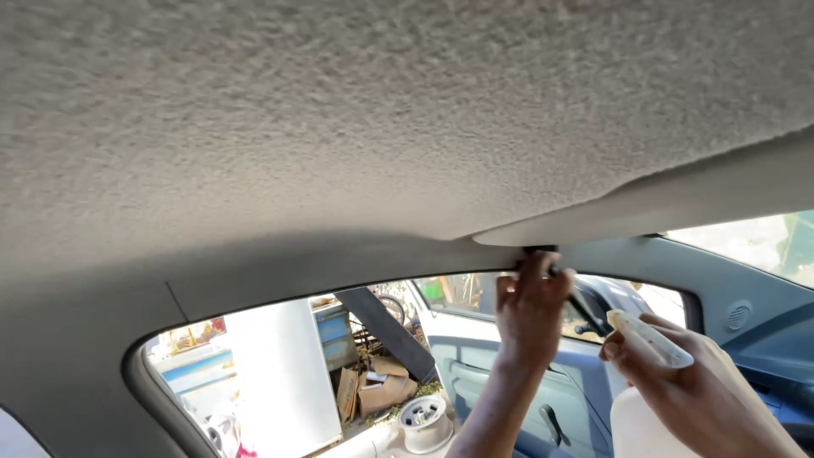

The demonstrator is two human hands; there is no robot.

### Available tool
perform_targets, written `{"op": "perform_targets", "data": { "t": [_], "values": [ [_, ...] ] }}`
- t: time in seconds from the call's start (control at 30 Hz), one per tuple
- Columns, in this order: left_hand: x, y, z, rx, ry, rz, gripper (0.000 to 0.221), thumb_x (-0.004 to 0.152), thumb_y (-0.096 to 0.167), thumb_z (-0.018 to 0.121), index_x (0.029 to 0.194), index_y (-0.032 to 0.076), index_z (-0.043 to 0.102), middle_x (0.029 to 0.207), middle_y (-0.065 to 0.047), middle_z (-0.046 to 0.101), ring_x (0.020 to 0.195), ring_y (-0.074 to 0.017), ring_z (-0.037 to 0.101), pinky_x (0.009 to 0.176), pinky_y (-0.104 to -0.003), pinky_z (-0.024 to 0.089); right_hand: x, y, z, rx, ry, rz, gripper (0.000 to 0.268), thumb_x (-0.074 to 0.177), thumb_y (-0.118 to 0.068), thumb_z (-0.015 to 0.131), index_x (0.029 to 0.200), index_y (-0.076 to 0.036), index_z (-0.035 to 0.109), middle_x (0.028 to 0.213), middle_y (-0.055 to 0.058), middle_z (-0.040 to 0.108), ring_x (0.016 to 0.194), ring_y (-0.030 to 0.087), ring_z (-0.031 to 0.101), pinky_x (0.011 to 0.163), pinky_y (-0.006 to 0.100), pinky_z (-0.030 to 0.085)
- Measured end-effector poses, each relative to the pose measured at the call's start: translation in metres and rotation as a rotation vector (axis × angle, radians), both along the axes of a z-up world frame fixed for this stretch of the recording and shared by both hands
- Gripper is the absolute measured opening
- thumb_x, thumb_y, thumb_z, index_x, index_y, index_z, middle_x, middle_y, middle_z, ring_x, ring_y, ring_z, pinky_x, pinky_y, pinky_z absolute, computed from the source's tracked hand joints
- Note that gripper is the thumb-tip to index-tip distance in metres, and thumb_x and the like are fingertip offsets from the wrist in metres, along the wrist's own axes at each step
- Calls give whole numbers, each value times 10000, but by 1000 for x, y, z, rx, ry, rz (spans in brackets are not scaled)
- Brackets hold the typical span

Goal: The person is cleaning various parts of the car interior, including the vents, steering wheel, and dashboard, using a detailing brush and a spray bottle.

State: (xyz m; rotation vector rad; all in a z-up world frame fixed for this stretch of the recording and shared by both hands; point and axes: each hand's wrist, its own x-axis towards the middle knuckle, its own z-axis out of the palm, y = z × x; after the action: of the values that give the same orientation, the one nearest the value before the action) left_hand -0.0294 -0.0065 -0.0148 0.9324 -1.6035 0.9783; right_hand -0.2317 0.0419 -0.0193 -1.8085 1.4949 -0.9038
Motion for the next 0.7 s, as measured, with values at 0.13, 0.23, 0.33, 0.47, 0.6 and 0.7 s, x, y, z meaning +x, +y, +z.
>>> {"op": "perform_targets", "data": {
  "t": [0.13,0.23,0.33,0.47,0.6,0.7],
  "values": [
    [48,20,4,-28,-3,-17,450,793,-111,639,1150,160,682,1373,-50,691,951,-154,729,793,-338,478,-6,-26,-22,-5,-106,16,386,959,-377,682,1143,-46,752,940,140,719,878,266,712,1032,391,503],
    [89,47,11,-310,273,149,371,905,-67,688,1125,230,661,1334,67,714,956,-100,711,805,-269,530,-8,-37,-57,-31,-208,78,379,938,-353,732,1139,-33,756,945,126,735,908,253,715,1159,342,426],
    [60,21,-14,-200,156,201,483,760,-101,628,1046,282,699,1279,70,742,901,-123,691,733,-301,482,1,-30,-51,-176,-74,166,349,942,-363,741,1102,-58,796,959,42,771,983,170,756,1176,356,372],
    [84,51,15,-59,-41,161,302,839,-39,680,981,227,688,1267,46,746,872,-77,680,779,-316,444,10,-8,-7,26,-149,136,395,905,-345,729,1153,-38,715,946,78,716,909,205,737,942,399,553],
    [131,88,15,-243,324,76,292,927,-75,573,1086,163,633,1307,-31,710,1022,-64,720,869,-283,513,17,8,5,-50,-90,117,369,969,-369,674,1085,-26,744,969,116,706,897,235,671,836,391,542],
    [88,76,21,-172,23,193,251,883,-30,641,1020,181,631,1236,-37,751,1034,-113,722,872,-314,441,14,-21,-21,11,-187,92,394,948,-368,678,1176,-47,696,948,134,698,856,241,672,788,388,573]
  ]
}}
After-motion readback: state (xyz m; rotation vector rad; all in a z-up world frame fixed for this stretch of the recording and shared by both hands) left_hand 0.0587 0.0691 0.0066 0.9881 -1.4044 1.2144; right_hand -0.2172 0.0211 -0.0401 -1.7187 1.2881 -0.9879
